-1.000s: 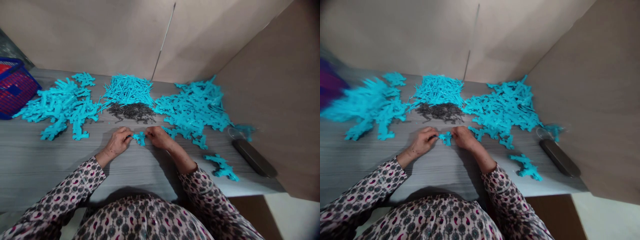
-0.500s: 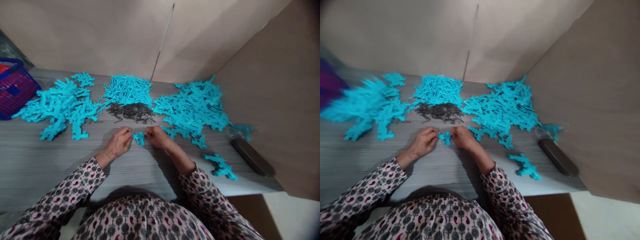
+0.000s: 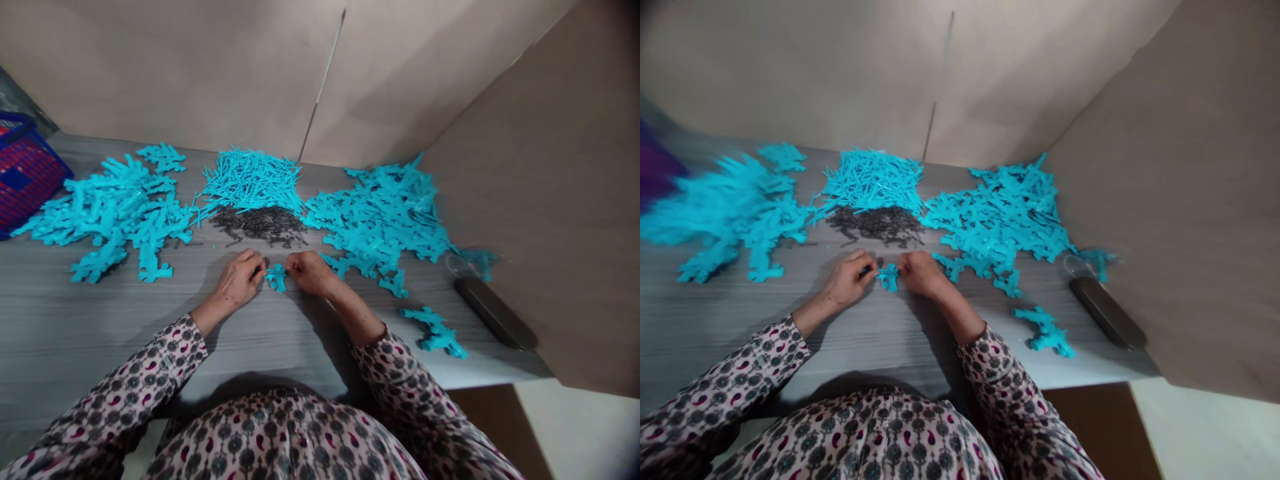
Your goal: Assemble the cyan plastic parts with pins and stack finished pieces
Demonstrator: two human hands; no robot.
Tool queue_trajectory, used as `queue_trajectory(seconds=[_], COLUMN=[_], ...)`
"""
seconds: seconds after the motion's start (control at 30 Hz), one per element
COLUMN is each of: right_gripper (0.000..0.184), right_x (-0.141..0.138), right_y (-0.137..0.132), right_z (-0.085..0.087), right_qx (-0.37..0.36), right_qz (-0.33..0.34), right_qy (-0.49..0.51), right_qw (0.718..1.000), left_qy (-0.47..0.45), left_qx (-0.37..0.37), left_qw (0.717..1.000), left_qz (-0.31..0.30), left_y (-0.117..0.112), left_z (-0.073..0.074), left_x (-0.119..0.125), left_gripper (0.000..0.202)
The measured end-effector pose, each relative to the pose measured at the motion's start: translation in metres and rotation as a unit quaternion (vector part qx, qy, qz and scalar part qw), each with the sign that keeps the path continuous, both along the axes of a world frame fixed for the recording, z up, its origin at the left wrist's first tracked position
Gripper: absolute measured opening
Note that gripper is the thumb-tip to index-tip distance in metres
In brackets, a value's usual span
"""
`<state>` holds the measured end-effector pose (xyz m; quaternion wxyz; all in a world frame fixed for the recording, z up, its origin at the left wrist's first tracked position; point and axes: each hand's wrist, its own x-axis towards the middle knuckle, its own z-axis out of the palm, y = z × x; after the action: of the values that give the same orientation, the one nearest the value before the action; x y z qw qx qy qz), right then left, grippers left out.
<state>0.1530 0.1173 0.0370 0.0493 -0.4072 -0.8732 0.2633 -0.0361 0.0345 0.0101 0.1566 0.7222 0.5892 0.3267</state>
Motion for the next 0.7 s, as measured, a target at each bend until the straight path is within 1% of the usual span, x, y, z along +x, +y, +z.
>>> queue_trajectory(seconds=[0.03,0.17,0.23,0.33,0.5,0.6,0.7], right_gripper=[0.017,0.018,0.018,0.019,0.017,0.019,0.019], right_x=[0.0,-0.001,-0.002,-0.004,-0.008,-0.008,-0.006], right_y=[0.0,0.001,0.001,0.001,0.003,0.005,0.003], right_z=[-0.001,-0.003,-0.004,-0.003,-0.001,-0.003,-0.005], right_qx=[0.0,0.017,0.024,0.012,-0.01,-0.014,-0.022], right_qz=[0.0,-0.001,-0.003,-0.01,-0.029,-0.039,-0.026], right_qy=[0.002,0.002,0.0,-0.004,-0.018,0.006,0.027], right_qw=[1.0,1.0,1.0,1.0,0.999,0.999,0.999], left_qy=[0.0,-0.003,-0.01,-0.017,0.002,0.014,0.014], left_qx=[-0.002,0.008,0.01,0.005,-0.011,-0.024,-0.04], left_qw=[1.0,0.999,0.999,0.999,0.999,0.999,0.999], left_qz=[-0.005,-0.036,-0.043,-0.046,-0.037,-0.023,-0.022], left_y=[0.0,0.001,0.002,0.003,0.006,0.008,0.01], left_z=[-0.001,-0.007,-0.01,-0.011,-0.007,-0.003,0.0], left_x=[0.0,-0.001,-0.002,-0.003,-0.003,-0.002,-0.002], left_gripper=[0.009,0.019,0.021,0.021,0.022,0.023,0.023])
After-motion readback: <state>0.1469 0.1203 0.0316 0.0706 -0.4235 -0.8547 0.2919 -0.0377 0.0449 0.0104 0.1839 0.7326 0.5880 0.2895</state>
